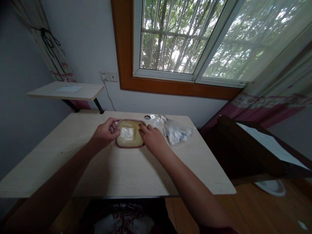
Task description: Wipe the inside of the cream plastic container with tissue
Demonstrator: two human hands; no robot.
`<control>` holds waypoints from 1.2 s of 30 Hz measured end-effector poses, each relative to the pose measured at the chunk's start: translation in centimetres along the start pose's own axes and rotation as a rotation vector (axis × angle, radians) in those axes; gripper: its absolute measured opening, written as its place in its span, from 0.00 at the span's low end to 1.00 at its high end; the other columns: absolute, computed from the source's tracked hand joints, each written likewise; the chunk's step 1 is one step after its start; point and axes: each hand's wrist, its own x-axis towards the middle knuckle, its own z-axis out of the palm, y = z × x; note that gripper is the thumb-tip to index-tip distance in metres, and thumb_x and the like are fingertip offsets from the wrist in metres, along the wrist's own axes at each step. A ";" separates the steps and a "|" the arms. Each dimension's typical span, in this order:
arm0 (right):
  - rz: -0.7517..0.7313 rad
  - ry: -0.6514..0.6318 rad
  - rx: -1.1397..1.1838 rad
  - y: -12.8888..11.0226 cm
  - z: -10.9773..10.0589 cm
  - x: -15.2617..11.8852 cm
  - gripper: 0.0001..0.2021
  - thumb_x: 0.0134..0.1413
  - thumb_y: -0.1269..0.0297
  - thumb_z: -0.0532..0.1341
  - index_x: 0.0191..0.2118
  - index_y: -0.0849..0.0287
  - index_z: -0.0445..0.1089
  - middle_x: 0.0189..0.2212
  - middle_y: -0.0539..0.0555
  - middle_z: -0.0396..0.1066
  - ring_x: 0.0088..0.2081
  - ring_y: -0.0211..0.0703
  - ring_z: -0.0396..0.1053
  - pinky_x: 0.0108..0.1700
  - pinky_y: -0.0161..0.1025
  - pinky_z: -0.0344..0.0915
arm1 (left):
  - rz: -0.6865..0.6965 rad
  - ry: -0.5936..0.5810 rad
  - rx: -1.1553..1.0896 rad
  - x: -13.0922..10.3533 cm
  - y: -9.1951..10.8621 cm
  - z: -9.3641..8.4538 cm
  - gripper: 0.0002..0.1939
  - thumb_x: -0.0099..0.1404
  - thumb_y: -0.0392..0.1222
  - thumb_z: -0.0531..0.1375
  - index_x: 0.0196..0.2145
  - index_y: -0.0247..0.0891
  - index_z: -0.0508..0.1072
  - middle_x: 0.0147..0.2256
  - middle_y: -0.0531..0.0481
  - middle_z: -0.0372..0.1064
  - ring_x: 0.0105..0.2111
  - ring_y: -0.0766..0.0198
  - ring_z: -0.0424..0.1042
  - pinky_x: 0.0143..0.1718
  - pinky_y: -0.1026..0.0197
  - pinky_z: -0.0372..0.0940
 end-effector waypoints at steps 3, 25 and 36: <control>-0.018 0.022 0.046 0.0 0.1 0.1 0.15 0.63 0.72 0.61 0.54 0.56 0.72 0.58 0.60 0.68 0.48 0.54 0.68 0.39 0.47 0.71 | 0.000 -0.006 0.019 0.0 -0.3 -0.2 0.20 0.60 0.40 0.59 0.51 0.41 0.70 0.26 0.58 0.64 0.24 0.68 0.66 0.30 0.65 0.62; -0.060 0.119 0.165 -0.5 -0.2 0.4 0.11 0.66 0.70 0.60 0.51 0.57 0.76 0.54 0.58 0.73 0.52 0.53 0.65 0.49 0.49 0.68 | 0.279 -0.047 0.390 2.6 0.1 -1.8 0.12 0.68 0.43 0.58 0.40 0.39 0.81 0.38 0.45 0.73 0.39 0.57 0.72 0.42 0.57 0.66; -0.038 0.076 0.285 -3.3 -1.2 1.5 0.13 0.65 0.71 0.59 0.51 0.63 0.75 0.49 0.62 0.75 0.51 0.52 0.68 0.54 0.47 0.68 | 0.263 -0.090 0.340 2.8 0.3 -1.2 0.12 0.68 0.42 0.59 0.41 0.37 0.82 0.37 0.46 0.74 0.36 0.61 0.73 0.39 0.60 0.65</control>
